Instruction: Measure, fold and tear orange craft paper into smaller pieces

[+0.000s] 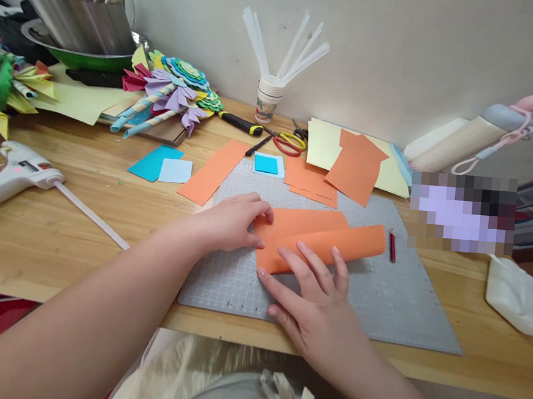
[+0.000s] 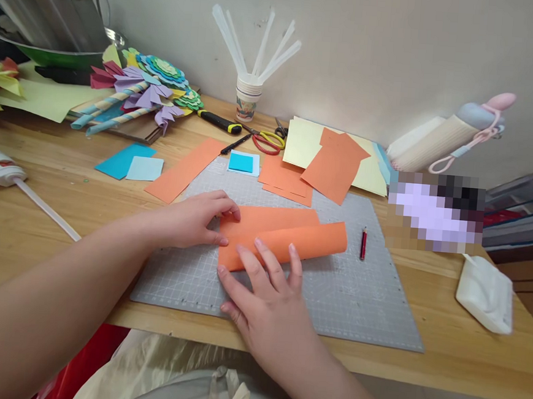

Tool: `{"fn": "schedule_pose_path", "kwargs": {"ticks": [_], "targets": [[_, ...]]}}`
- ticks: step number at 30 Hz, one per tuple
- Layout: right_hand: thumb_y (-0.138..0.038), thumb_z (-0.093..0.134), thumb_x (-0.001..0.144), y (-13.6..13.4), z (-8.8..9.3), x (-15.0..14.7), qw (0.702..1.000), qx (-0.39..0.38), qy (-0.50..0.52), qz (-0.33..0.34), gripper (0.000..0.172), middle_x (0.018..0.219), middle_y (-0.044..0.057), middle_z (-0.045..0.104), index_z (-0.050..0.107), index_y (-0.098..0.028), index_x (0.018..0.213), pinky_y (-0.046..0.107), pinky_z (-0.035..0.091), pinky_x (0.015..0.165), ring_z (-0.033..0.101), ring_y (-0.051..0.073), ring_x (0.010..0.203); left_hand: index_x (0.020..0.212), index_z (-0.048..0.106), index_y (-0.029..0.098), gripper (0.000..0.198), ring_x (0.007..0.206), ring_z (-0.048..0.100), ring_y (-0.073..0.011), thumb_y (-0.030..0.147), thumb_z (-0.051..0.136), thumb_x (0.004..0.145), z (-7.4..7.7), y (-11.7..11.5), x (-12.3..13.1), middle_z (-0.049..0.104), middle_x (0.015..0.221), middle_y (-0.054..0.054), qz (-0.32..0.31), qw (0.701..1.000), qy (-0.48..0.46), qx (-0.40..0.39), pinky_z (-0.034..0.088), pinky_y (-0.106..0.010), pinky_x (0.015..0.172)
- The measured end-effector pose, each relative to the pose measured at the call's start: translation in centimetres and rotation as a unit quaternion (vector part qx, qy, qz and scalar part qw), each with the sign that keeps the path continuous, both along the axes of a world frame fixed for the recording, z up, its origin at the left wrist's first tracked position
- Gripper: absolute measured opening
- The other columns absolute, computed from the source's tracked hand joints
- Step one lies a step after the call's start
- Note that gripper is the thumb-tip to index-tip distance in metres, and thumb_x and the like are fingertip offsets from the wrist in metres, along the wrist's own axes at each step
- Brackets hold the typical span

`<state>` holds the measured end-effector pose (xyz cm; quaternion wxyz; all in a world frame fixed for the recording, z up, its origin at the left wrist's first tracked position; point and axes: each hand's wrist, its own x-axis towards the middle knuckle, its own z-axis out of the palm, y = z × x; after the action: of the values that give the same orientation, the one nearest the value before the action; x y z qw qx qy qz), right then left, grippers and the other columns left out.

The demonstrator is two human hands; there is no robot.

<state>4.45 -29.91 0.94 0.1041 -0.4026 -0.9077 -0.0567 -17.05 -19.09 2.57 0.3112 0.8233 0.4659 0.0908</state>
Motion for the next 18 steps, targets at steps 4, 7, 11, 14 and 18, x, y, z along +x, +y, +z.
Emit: {"fn": "schedule_pose_path", "kwargs": {"ticks": [4, 7, 11, 14, 18], "targets": [[-0.037, 0.049, 0.094, -0.8, 0.0, -0.7, 0.999, 0.023, 0.032, -0.033, 0.03, 0.115, 0.008, 0.06, 0.064, -0.036, 0.119, 0.058, 0.017, 0.107, 0.046, 0.027, 0.115, 0.107, 0.058, 0.024, 0.038, 0.097, 0.055, -0.0194, 0.03, 0.072, 0.072, 0.2, 0.0, 0.0, 0.055, 0.113, -0.002, -0.005, 1.0, 0.002, -0.003, 0.044, -0.033, 0.085], [-0.036, 0.047, 0.094, -1.1, 0.5, -1.4, 0.997, -0.019, 0.05, -0.06, 0.03, 0.108, 0.008, 0.059, 0.065, -0.036, 0.118, 0.053, 0.028, 0.098, 0.048, 0.025, 0.102, 0.107, 0.058, 0.024, 0.039, 0.097, 0.055, -0.0196, 0.031, 0.072, 0.072, 0.2, 0.0, 0.1, 0.055, 0.113, -0.003, -0.007, 1.0, 0.001, -0.003, 0.044, -0.034, 0.086], [-0.034, 0.04, 0.096, -1.5, 1.4, -2.1, 0.984, -0.119, 0.091, -0.099, 0.035, 0.091, 0.007, 0.056, 0.064, -0.03, 0.121, 0.043, 0.035, 0.08, 0.048, 0.021, 0.085, 0.106, 0.058, 0.024, 0.037, 0.098, 0.054, -0.0199, 0.033, 0.07, 0.072, 0.0, 0.1, 0.0, 0.055, 0.113, -0.002, -0.011, 1.0, -0.004, 0.001, 0.044, -0.034, 0.086], [-0.028, 0.037, 0.096, -1.9, 1.5, -2.0, 0.973, -0.151, 0.118, -0.126, 0.037, 0.085, 0.005, 0.054, 0.063, -0.03, 0.124, 0.042, 0.032, 0.078, 0.047, 0.02, 0.082, 0.107, 0.058, 0.025, 0.037, 0.097, 0.054, -0.02, 0.035, 0.069, 0.073, -0.1, 0.2, -0.2, 0.055, 0.113, -0.002, -0.015, 1.0, -0.005, 0.002, 0.044, -0.035, 0.086], [-0.025, 0.037, 0.097, -2.0, 1.0, -0.9, 0.966, -0.145, 0.142, -0.159, 0.038, 0.084, 0.004, 0.053, 0.063, -0.03, 0.123, 0.041, 0.03, 0.077, 0.046, 0.019, 0.081, 0.107, 0.057, 0.025, 0.037, 0.098, 0.054, -0.0203, 0.037, 0.067, 0.074, -0.1, 0.2, -0.2, 0.054, 0.114, -0.002, -0.019, 1.0, -0.003, -0.002, 0.044, -0.035, 0.084]]}}
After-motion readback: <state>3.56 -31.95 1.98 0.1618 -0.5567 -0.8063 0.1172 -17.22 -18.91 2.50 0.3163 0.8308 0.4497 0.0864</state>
